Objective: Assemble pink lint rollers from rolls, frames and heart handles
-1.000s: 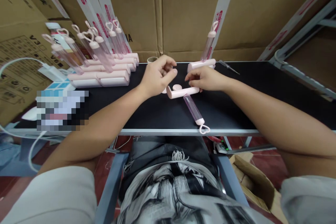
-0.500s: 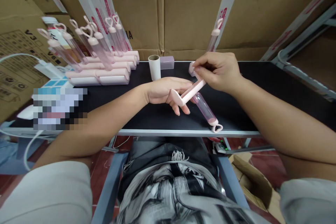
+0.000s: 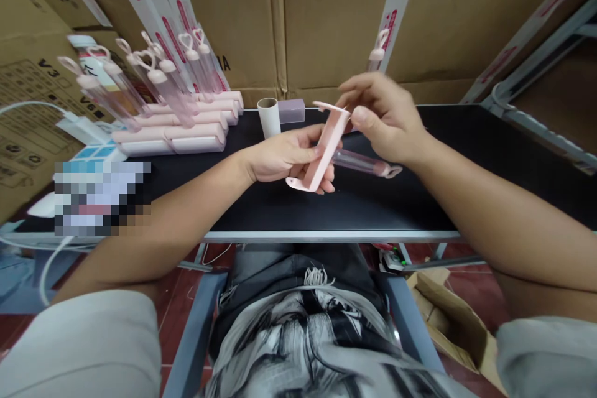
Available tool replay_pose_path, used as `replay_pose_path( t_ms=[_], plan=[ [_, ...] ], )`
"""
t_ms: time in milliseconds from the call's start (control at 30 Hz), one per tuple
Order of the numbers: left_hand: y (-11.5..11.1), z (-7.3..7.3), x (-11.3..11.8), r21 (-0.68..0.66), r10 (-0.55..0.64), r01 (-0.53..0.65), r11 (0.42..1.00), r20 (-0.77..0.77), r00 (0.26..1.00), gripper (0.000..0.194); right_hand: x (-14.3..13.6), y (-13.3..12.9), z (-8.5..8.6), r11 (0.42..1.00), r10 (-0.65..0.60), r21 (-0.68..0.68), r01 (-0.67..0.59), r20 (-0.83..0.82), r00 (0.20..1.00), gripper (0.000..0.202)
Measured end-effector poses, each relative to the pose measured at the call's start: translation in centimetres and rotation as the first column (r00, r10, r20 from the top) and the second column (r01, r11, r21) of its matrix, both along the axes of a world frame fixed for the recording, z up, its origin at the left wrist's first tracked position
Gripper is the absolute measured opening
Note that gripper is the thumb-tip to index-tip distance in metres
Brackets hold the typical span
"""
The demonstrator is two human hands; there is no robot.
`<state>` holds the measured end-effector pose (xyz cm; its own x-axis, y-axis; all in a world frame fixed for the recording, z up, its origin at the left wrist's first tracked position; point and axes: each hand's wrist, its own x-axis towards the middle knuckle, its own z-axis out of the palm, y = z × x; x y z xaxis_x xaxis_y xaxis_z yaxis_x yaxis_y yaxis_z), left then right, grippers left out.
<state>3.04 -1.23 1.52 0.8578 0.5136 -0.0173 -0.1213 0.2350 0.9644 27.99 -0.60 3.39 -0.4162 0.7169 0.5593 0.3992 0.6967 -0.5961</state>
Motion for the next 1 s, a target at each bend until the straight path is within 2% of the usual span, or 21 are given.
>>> replay_pose_path(
  t_ms=[67,133,200,300,400,467,633,1000],
  plan=[
    [0.1,0.4,-0.5,0.024,0.064,-0.063,0.998,-0.002,0.998,0.047,0.3,0.4,0.2,0.988,0.146,-0.071,-0.138,0.118,0.982,0.087],
    [0.3,0.6,-0.9,0.049,0.108,-0.107,0.993,-0.020,0.994,0.046,0.5,0.6,0.3,0.960,0.274,-0.120,-0.253,0.226,0.935,0.078],
    [0.6,0.5,-1.2,0.070,0.139,-0.137,0.988,-0.029,0.990,0.044,0.6,0.7,0.4,0.943,0.332,-0.135,-0.305,0.292,0.897,0.067],
    [0.8,0.4,-1.5,0.071,0.116,-0.113,0.991,-0.037,0.993,0.048,0.4,0.6,0.2,0.939,0.343,-0.115,-0.323,0.325,0.881,0.060],
    [0.6,0.3,-1.6,0.051,0.028,-0.024,0.998,-0.076,0.997,0.063,0.3,0.8,-0.4,0.932,0.363,-0.105,-0.348,0.322,0.874,0.062],
    [0.5,0.2,-1.5,0.048,0.010,-0.007,0.999,-0.071,0.997,0.065,0.2,1.1,-0.8,0.931,0.363,-0.093,-0.352,0.311,0.878,0.062],
    [0.6,-0.5,-1.1,0.075,0.061,-0.061,0.995,0.005,0.998,0.048,0.1,1.8,-1.4,0.943,0.321,-0.020,-0.333,0.319,0.892,0.061],
    [0.4,-1.2,0.3,0.187,0.168,-0.181,0.966,0.082,0.982,0.057,0.4,1.8,-0.9,0.954,0.279,0.012,-0.298,0.317,0.907,0.065]
  ],
)
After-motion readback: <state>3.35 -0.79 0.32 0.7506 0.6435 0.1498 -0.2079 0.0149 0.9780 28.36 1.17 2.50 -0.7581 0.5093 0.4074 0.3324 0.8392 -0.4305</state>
